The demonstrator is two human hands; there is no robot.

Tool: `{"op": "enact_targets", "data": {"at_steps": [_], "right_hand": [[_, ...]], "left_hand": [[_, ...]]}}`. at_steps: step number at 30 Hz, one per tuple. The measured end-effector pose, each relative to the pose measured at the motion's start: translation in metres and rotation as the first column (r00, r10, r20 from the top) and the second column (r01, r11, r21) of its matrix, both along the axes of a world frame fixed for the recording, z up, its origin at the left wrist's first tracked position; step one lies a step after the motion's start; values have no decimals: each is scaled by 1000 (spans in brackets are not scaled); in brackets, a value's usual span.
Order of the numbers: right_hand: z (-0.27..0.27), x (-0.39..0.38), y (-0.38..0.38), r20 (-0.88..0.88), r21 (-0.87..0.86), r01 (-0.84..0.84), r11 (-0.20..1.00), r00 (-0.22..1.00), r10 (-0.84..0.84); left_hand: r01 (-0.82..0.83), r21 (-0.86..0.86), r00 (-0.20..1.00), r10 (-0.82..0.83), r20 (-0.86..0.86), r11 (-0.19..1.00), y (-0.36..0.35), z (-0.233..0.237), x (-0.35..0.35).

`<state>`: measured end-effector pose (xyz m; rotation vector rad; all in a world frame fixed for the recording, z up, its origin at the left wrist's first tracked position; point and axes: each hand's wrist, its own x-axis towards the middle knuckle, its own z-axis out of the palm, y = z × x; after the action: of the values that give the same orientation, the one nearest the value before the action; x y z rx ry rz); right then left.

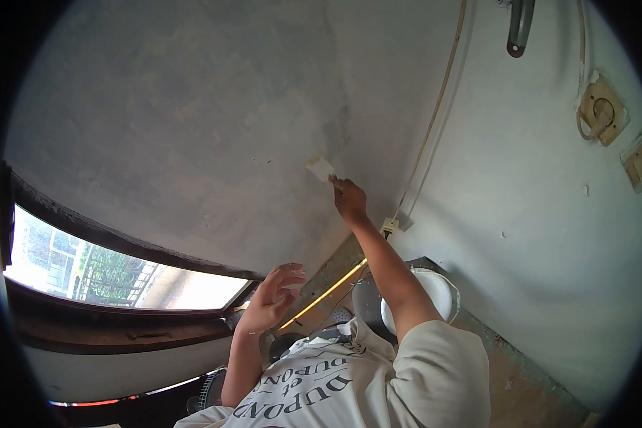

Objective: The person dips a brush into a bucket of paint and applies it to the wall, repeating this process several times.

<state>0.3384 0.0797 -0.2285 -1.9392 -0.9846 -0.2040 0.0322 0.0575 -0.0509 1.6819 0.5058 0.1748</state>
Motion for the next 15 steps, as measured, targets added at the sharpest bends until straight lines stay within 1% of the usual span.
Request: {"op": "enact_targets", "data": {"at_steps": [2, 3, 5, 6, 8, 11, 13, 15], "right_hand": [[-50, -5, -7, -79, -110, 2, 994, 997, -10], [-73, -5, -10, -86, -117, -5, 993, 996, -5], [-92, -6, -15, -62, -295, -2, 956, 998, -17], [-99, -1, -17, -66, -296, -4, 955, 998, -17], [-65, 8, -20, -75, -488, -34, 872, 997, -4], [21, 20, -15, -25, -481, 13, 877, 999, -28], [66, 29, -15, 105, -280, 22, 960, 994, 8], [121, 29, -18, 122, -162, 69, 984, 991, -49]], "left_hand": [[16, -23, 1000, -16, -9, 1000, -1, -4, -2], [9, -30, 1000, -10, -15, 1000, -2, -5, -3], [13, -12, 999, -14, -52, 1000, 0, -2, -2], [13, -13, 998, -14, -56, 1000, 0, -1, -1], [-57, -64, 998, 56, -18, 996, -2, 2, 0], [-18, -14, 1000, 18, -17, 1000, -1, 3, 1], [-1, 2, 1000, 1, -20, 1000, 1, 9, 5], [12, 11, 1000, -12, -28, 1000, 0, 12, 7]]}}
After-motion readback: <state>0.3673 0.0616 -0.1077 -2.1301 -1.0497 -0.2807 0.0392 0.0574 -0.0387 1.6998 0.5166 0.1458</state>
